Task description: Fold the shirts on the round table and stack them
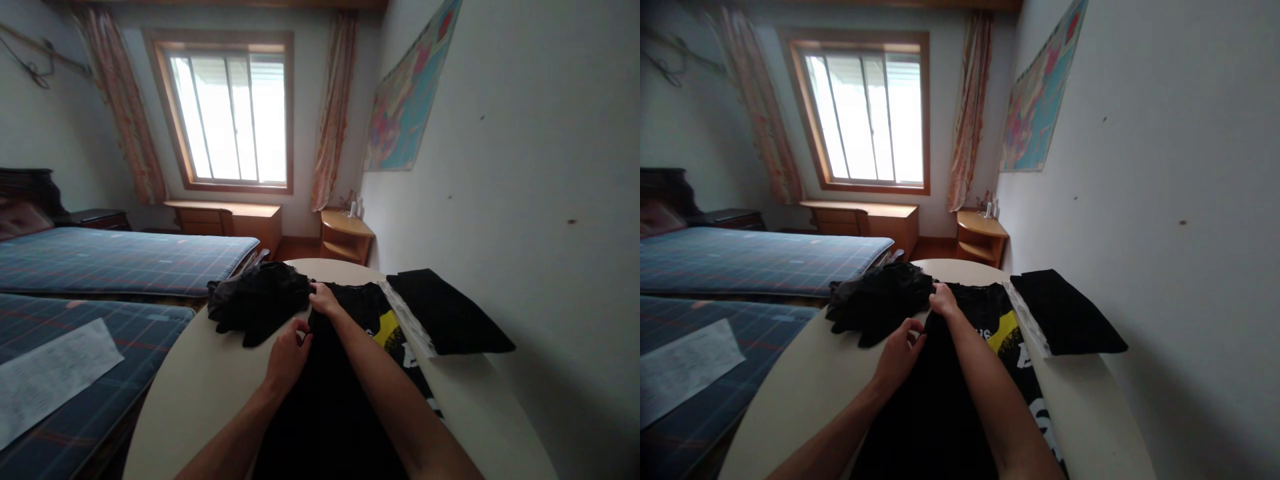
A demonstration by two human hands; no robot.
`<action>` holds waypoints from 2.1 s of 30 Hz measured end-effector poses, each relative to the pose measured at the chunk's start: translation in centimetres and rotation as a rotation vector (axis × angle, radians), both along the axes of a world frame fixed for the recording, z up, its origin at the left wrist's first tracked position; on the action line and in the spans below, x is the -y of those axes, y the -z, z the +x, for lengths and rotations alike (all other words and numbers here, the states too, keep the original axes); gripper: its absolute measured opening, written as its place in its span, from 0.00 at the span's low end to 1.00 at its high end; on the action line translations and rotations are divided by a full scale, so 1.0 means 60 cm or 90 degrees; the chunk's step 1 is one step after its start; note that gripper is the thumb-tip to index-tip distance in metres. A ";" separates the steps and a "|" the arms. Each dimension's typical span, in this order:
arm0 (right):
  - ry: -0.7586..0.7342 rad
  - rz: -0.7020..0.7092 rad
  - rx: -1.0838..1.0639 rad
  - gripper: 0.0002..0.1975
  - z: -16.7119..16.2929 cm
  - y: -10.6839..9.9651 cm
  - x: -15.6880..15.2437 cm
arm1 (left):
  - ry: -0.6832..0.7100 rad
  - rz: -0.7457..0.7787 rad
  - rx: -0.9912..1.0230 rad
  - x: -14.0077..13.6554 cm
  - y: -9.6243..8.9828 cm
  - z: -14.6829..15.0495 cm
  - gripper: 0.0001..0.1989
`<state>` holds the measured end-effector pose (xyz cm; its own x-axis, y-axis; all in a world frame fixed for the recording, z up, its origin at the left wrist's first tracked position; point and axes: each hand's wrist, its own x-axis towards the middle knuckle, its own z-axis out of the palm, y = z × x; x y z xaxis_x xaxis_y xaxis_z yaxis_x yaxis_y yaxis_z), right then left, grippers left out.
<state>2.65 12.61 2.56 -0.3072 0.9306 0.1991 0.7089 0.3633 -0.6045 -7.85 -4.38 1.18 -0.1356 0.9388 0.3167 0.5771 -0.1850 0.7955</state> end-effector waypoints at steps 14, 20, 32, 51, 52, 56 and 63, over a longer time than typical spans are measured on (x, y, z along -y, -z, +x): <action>0.047 -0.054 -0.134 0.31 0.135 0.022 -0.007 | 0.335 0.038 0.023 0.046 0.006 0.062 0.22; 0.041 -0.067 -0.145 0.26 0.149 0.042 0.017 | 0.188 0.002 -0.281 0.059 -0.013 0.068 0.12; 0.014 -0.029 -0.087 0.19 0.150 0.013 0.047 | 0.165 -0.057 -0.178 0.064 -0.021 0.084 0.06; 0.070 -0.084 0.277 0.38 0.185 0.045 0.176 | 0.325 -0.040 -0.396 0.063 0.020 0.069 0.33; 0.072 -0.083 0.278 0.38 0.182 0.047 0.175 | 0.327 -0.036 -0.397 0.060 0.023 0.067 0.33; 0.084 -0.071 0.278 0.36 0.173 0.052 0.159 | 0.330 -0.016 -0.409 0.041 0.033 0.061 0.33; 0.079 -0.077 0.280 0.37 0.153 0.045 0.104 | 0.251 0.008 -0.411 0.022 0.004 0.053 0.25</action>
